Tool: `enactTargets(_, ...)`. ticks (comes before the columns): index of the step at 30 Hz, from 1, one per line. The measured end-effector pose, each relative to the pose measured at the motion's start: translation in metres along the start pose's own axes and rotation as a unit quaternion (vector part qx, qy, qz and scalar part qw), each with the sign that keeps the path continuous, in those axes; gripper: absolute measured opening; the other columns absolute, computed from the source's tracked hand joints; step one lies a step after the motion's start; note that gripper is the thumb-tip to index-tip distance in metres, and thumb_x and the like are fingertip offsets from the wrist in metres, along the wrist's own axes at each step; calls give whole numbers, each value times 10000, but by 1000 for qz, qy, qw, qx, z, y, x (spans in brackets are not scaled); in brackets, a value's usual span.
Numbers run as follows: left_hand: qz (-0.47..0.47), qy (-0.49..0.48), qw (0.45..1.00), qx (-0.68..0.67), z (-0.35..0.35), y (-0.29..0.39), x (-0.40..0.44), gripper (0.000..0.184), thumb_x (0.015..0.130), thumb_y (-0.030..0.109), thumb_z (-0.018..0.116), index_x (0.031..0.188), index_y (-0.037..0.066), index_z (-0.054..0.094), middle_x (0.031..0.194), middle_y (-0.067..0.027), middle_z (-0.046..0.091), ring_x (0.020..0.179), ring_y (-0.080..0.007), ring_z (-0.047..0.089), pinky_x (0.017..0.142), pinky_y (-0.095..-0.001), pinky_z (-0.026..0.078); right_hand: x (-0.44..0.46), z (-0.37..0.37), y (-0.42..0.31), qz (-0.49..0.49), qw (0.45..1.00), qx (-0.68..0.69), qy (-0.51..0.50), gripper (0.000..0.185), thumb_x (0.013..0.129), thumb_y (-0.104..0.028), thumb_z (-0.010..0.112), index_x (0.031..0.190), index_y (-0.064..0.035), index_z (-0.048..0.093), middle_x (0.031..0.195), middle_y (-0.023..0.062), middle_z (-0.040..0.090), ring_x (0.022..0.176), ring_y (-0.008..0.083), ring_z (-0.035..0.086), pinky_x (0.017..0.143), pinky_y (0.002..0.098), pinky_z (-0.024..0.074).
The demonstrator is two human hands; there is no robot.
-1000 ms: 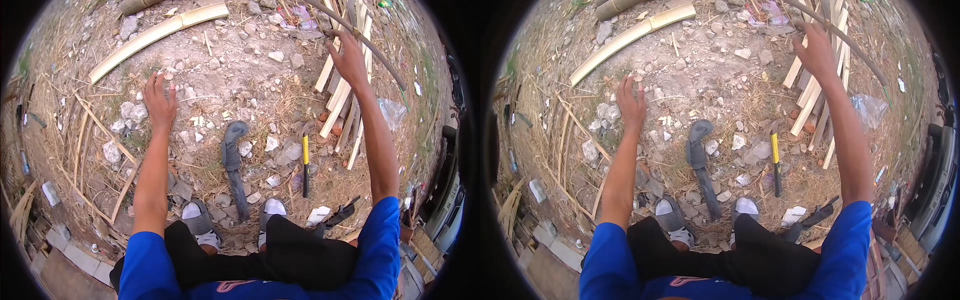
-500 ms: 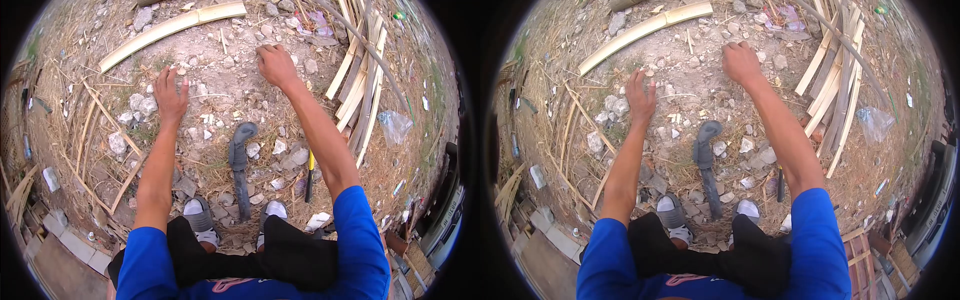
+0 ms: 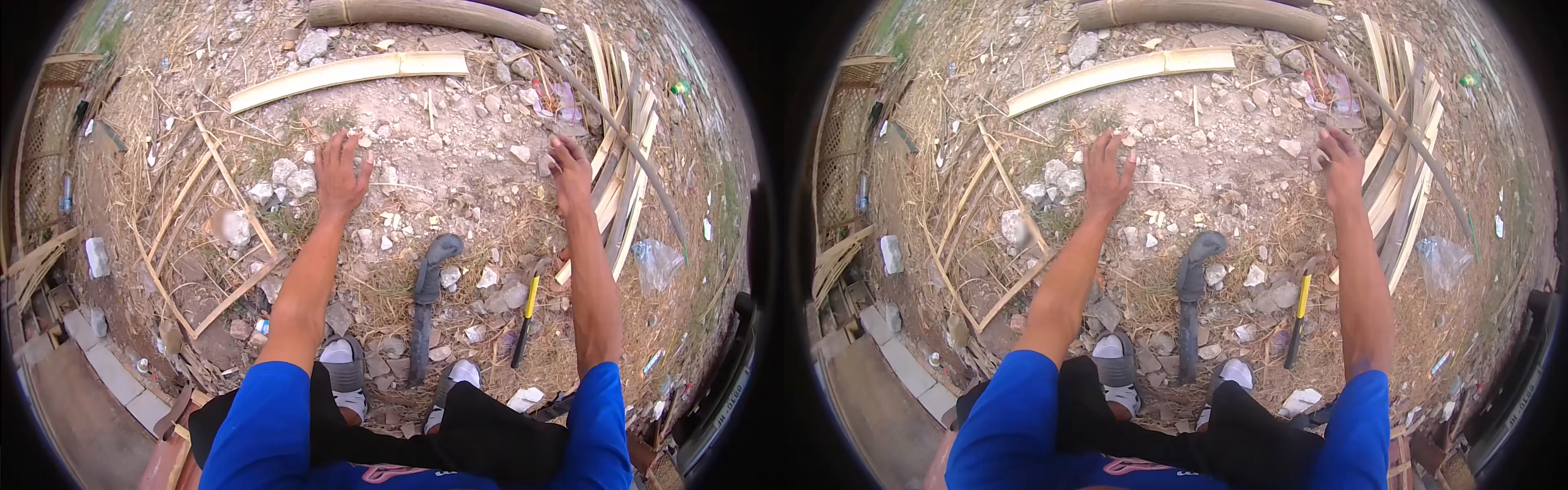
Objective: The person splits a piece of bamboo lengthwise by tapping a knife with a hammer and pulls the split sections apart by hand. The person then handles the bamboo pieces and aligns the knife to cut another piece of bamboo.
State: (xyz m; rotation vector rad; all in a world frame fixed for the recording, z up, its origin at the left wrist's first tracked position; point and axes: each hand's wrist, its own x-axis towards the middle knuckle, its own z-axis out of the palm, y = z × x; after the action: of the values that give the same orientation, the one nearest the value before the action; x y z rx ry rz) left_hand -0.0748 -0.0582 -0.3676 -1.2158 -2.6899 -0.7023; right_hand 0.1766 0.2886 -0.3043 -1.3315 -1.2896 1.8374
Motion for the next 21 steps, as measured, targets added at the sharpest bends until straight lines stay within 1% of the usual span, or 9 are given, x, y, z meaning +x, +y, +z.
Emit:
enactTargets(4,-15,-6,1000,-7,3,-2,0,516,963,403,558,1393,128,480,1450,-135,437,1391,-323,369,1166,-574,218,-8,-178,-4,-3,969,180,168,348,949,-182,665,1248,-13,608,1111,54,663,938,147,613,834,273,493)
enactTargets(8,-18,-10,1000,-5,-3,3,1,502,954,371,576,1367,99,493,1446,-146,438,1380,-339,376,1155,-569,232,-46,-364,0,-77,912,182,359,361,1004,-177,591,1312,10,560,1178,87,652,979,177,622,902,278,523)
enactTargets(10,-22,-10,1000,-2,-6,2,3,504,951,377,580,1361,96,500,1445,-144,440,1381,-337,376,1156,-565,230,-61,-372,-10,-115,894,209,379,388,1066,-221,390,1372,-12,505,1269,132,640,1014,167,639,920,306,527)
enactTargets(11,-20,-17,1000,-2,-6,4,1,505,949,380,582,1358,95,503,1445,-143,441,1382,-336,376,1157,-563,229,-36,-371,-11,-123,902,188,369,394,1046,-220,421,1375,-20,506,1288,137,622,1045,187,620,939,321,513)
enactTargets(13,-23,-16,1000,-9,-4,7,5,513,944,379,590,1371,111,492,1450,-136,441,1387,-326,373,1165,-559,215,-21,-194,-68,-129,955,105,247,418,1006,-218,482,1381,-36,508,1327,148,587,1109,226,581,976,351,484)
enactTargets(15,-29,-30,999,-17,-8,6,0,524,930,383,609,1380,144,488,1455,-116,442,1395,-301,370,1174,-562,197,-56,13,-117,-168,982,-92,0,453,967,-216,544,1388,-51,509,1365,158,551,1173,265,543,1013,381,455)
enactTargets(18,-3,-14,1000,-18,-10,0,10,525,928,371,612,1369,114,488,1452,-117,449,1396,-308,369,1175,-554,203,-159,185,-148,-366,793,-336,-353,523,908,-213,636,1397,-75,512,1423,173,498,1269,324,485,1068,426,413)
enactTargets(19,1,-10,1000,-19,-10,1,11,524,928,367,612,1366,108,489,1450,-118,451,1396,-309,369,1174,-553,205,-182,205,-143,-413,730,-369,-401,550,888,-212,667,1400,-82,513,1443,178,480,1301,344,466,1087,441,398)
enactTargets(21,-3,2,1000,-25,-5,0,9,522,927,361,613,1359,95,490,1447,-120,455,1395,-311,371,1174,-550,208,-199,194,-126,-394,708,-390,-439,608,849,-210,729,1406,-98,515,1482,189,445,1365,383,428,1124,471,370)
